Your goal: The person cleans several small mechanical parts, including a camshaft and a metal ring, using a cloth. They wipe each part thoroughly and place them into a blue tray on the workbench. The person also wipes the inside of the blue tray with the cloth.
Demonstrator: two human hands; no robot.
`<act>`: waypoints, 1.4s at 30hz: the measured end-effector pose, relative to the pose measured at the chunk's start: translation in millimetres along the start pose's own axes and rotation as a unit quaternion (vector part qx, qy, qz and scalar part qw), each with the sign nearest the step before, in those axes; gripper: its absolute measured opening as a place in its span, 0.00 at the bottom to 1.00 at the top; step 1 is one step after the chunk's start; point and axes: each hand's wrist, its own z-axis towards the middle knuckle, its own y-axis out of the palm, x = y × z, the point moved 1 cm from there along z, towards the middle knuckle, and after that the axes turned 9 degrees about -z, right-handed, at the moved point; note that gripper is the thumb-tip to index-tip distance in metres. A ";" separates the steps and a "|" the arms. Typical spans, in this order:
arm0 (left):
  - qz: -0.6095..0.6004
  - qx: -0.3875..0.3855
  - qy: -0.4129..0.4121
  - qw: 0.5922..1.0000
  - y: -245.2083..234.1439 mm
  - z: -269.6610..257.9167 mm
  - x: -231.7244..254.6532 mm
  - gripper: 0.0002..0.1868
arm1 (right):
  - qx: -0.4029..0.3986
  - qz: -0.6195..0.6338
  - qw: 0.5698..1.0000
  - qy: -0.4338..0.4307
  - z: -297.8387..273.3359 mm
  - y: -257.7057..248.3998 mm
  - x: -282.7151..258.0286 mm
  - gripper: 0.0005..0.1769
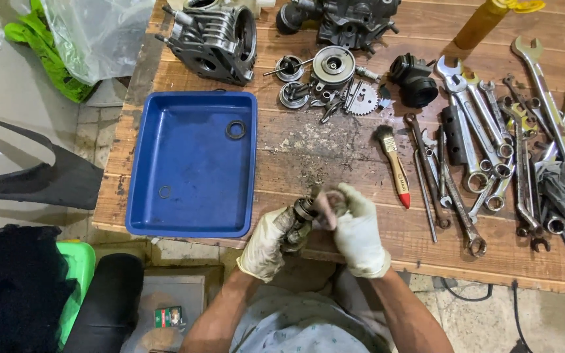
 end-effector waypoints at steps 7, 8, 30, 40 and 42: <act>-0.056 -0.055 0.016 0.997 4.8 15.8 -6.8 0.19 | -0.116 -0.065 0.991 0.027 13.5 -11.6 -31.0 0.22; -0.069 -0.066 0.016 0.995 4.7 15.3 -8.0 0.20 | -0.090 -0.069 0.993 0.033 14.3 -9.3 -30.2 0.13; -0.385 -0.007 -0.104 0.917 8.3 -1.7 9.2 0.18 | -0.081 -0.003 0.986 0.143 19.5 1.9 -32.7 0.09; -0.425 -0.050 -0.140 0.893 12.9 0.0 -0.8 0.19 | -0.241 0.258 0.921 0.164 6.7 -6.8 -27.2 0.13; -0.437 -0.061 -0.150 0.885 12.4 -0.7 -2.1 0.19 | -0.132 0.220 0.949 0.182 3.1 -4.3 -24.9 0.05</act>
